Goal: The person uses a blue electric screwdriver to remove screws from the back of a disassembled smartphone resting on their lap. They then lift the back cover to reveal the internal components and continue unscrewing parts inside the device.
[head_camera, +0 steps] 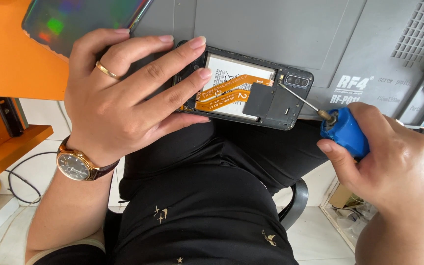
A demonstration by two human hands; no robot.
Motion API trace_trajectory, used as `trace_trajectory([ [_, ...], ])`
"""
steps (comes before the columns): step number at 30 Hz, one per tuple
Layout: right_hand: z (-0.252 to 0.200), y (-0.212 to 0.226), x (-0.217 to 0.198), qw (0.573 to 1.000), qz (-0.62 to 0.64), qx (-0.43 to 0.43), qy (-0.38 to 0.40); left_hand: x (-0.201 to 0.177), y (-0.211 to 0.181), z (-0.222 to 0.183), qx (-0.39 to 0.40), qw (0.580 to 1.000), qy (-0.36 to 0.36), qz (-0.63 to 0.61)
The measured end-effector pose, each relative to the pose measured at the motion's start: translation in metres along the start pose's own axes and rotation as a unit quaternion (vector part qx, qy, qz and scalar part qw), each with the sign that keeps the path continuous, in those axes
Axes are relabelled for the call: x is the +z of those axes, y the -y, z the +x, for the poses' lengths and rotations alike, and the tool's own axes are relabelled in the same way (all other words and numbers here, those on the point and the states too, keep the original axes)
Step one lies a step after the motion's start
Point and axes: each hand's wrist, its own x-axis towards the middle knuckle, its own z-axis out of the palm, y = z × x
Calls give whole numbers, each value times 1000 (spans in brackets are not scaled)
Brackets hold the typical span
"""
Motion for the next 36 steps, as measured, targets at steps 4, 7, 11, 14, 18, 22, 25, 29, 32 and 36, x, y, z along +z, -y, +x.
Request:
trace_trajectory([
  [4, 0, 1, -1, 1000, 7, 1, 2, 0, 1, 0, 2, 1000, -1, 2],
  [7, 1, 2, -2, 1000, 8, 5, 0, 0, 0, 0, -2, 1000, 1, -2],
  [11, 1, 1, -3, 1000, 16, -1, -3, 0, 0, 0, 0, 1000, -1, 1],
  [14, -1, -1, -2, 1000, 11, 17, -10, 0, 0, 0, 0, 1000, 2, -1],
  [18, -1, -3, -1, 1000, -1, 4, -5, 0, 0, 1, 1, 1000, 0, 0],
  [22, 0, -1, -2, 1000, 14, 6, -5, 1, 1, 1, 3, 1000, -6, 3],
  [25, -2, -3, -1, 1000, -2, 8, -1, 1, 0, 1, 0, 1000, -4, -1],
  [29, -1, -1, -3, 1000, 0, 10, -2, 0, 0, 2, 1, 1000, -2, 0],
  [32, -1, -1, -3, 1000, 3, 13, 4, 0, 1, 2, 1, 1000, 1, -1],
  [36, 0, 0, -4, 1000, 2, -2, -7, 0, 1, 2, 3, 1000, -1, 1],
])
